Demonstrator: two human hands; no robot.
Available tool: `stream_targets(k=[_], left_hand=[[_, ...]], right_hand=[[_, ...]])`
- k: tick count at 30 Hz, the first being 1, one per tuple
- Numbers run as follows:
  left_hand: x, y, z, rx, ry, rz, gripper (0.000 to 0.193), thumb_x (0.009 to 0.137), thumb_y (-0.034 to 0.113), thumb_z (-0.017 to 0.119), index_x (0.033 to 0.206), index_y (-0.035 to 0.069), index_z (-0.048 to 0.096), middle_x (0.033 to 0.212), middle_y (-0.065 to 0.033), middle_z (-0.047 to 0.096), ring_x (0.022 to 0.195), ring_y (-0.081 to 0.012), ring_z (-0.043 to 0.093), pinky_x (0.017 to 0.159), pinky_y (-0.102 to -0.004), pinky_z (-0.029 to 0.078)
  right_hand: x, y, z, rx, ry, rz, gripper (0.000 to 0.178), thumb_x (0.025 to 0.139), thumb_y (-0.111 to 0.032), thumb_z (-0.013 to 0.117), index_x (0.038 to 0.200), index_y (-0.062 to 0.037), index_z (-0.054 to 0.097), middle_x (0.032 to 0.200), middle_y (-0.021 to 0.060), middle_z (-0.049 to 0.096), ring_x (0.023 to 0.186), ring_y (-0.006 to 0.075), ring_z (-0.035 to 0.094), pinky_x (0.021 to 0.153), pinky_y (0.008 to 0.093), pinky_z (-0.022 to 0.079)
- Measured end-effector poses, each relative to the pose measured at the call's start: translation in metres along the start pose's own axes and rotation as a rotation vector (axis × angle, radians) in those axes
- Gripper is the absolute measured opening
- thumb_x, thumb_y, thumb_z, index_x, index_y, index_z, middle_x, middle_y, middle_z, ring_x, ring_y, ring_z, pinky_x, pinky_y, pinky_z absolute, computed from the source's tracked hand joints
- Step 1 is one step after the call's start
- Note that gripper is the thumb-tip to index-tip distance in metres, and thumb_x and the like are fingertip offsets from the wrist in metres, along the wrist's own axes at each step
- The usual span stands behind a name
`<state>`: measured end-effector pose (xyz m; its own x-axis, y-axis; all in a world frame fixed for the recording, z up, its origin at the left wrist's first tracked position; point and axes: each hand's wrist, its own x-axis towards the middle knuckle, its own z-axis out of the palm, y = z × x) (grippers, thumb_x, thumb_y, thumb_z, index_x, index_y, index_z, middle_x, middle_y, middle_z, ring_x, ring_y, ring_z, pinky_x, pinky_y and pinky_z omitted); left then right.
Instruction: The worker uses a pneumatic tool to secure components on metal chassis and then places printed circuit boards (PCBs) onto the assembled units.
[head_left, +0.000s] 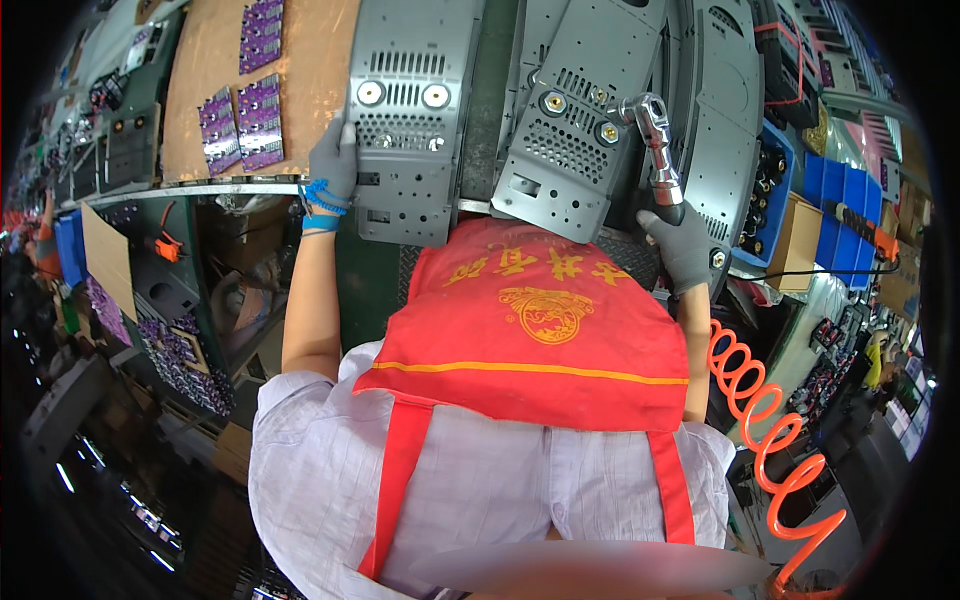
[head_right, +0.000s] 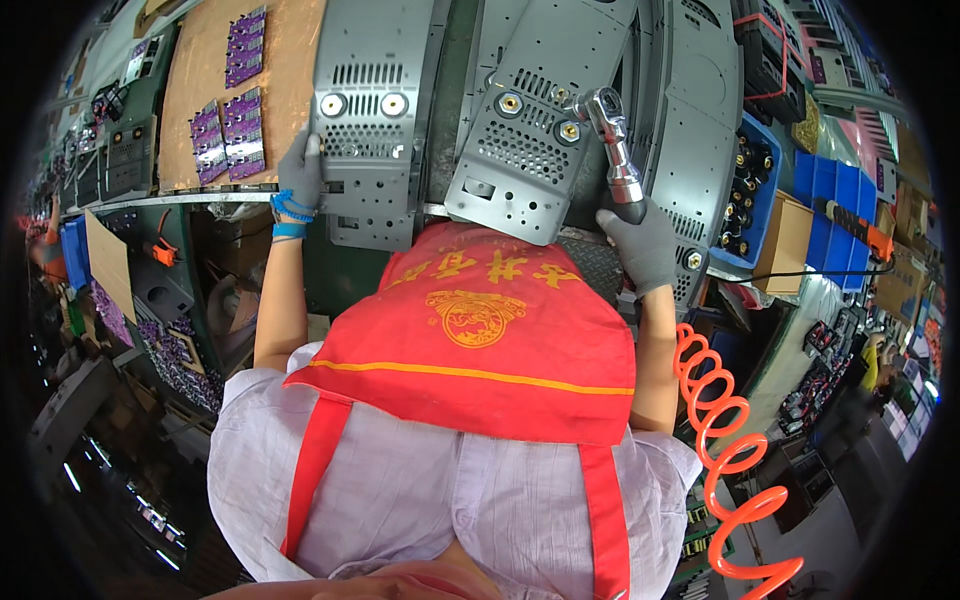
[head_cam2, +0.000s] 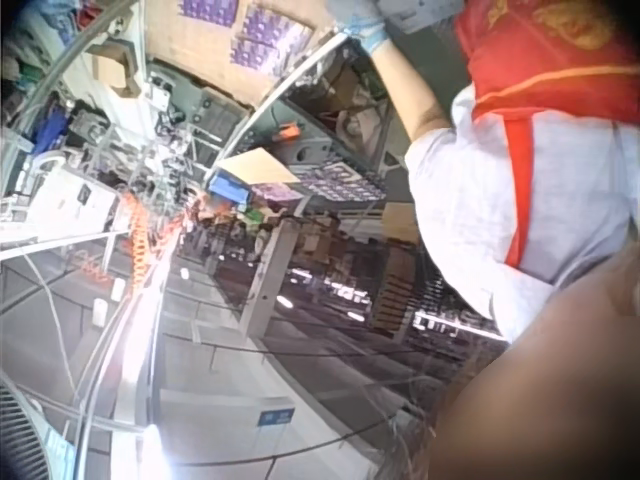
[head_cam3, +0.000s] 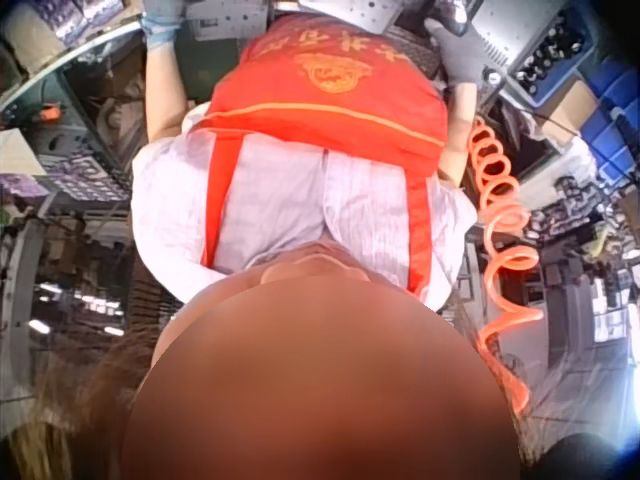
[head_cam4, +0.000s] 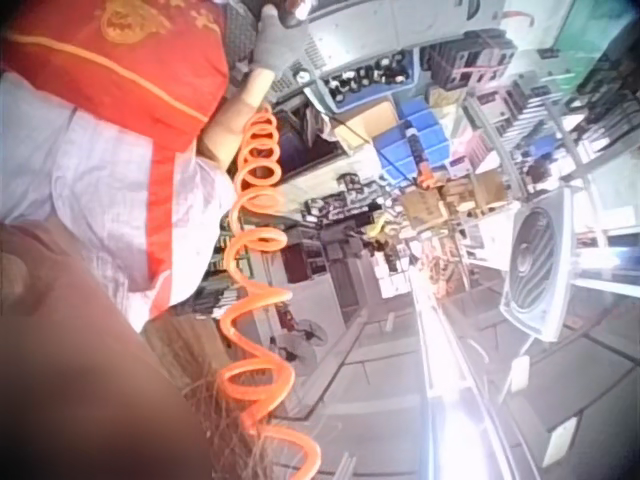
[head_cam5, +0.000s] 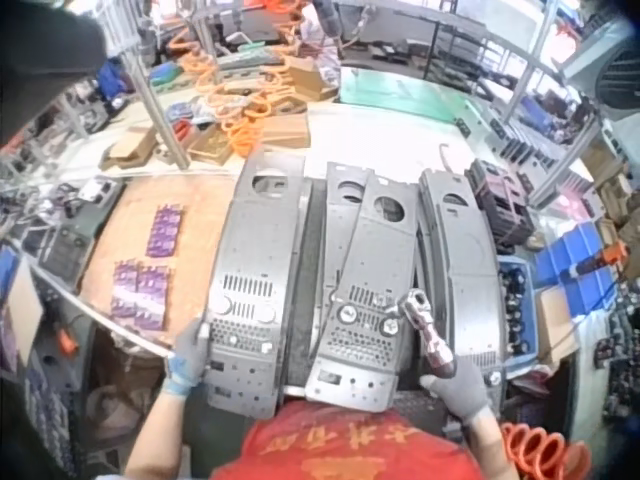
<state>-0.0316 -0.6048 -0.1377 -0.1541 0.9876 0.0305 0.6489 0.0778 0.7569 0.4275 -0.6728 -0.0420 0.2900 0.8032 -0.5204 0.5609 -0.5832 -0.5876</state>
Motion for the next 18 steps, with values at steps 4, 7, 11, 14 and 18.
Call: stream_targets(k=[4, 7, 11, 14, 18], left_hand=[[-0.008, -0.016, 0.003, 0.170, -0.185, -0.167, 0.040, 0.097, 0.027, 0.046, 0.126, 0.000, 0.054, 0.120, -0.0257, 0.058, 0.115, -0.0381, 0.055, 0.094, -0.0389, 0.044], [-0.001, 0.003, -0.004, 0.394, -0.214, -0.072, 0.034, 0.093, 0.026, 0.052, 0.117, 0.004, 0.061, 0.106, -0.0234, 0.060, 0.099, -0.0395, 0.059, 0.084, -0.0409, 0.049], [0.016, 0.040, 0.002, 0.806, -0.403, -0.153, 0.034, 0.090, 0.027, 0.057, 0.113, 0.004, 0.062, 0.099, -0.0220, 0.058, 0.090, -0.0387, 0.060, 0.080, -0.0425, 0.049], [0.020, 0.094, 0.057, 0.325, -0.071, 0.135, 0.037, 0.089, 0.031, 0.057, 0.116, 0.006, 0.059, 0.100, -0.0228, 0.059, 0.092, -0.0397, 0.060, 0.078, -0.0460, 0.049], [-0.008, 0.128, 0.133, 0.081, -0.279, 0.255, 0.041, 0.093, 0.031, 0.053, 0.116, -0.002, 0.057, 0.098, -0.0244, 0.063, 0.092, -0.0399, 0.060, 0.075, -0.0468, 0.048]], right_hand=[[-0.002, 0.005, 0.004, 0.069, -0.085, 0.057, 0.037, 0.071, -0.030, 0.073, 0.089, 0.0004, 0.061, 0.067, 0.0066, 0.060, 0.059, 0.0152, 0.056, 0.060, 0.0316, 0.045], [-0.005, 0.006, 0.006, 0.011, -0.053, 0.037, 0.036, 0.071, -0.028, 0.073, 0.089, 0.0007, 0.061, 0.069, 0.0073, 0.060, 0.061, 0.0155, 0.056, 0.061, 0.0319, 0.045], [-0.009, 0.003, 0.013, -0.114, 0.002, 0.040, 0.041, 0.071, -0.032, 0.071, 0.095, 0.0002, 0.062, 0.076, 0.0126, 0.063, 0.069, 0.0243, 0.061, 0.066, 0.0351, 0.046], [-0.009, 0.007, 0.015, -0.248, 0.052, 0.019, 0.044, 0.071, -0.035, 0.070, 0.097, -0.0007, 0.063, 0.080, 0.0164, 0.065, 0.075, 0.0309, 0.063, 0.070, 0.0378, 0.047], [-0.002, 0.010, 0.018, -0.242, 0.009, 0.038, 0.044, 0.071, -0.035, 0.069, 0.098, -0.0014, 0.063, 0.084, 0.0184, 0.066, 0.079, 0.0339, 0.064, 0.073, 0.0395, 0.048]])
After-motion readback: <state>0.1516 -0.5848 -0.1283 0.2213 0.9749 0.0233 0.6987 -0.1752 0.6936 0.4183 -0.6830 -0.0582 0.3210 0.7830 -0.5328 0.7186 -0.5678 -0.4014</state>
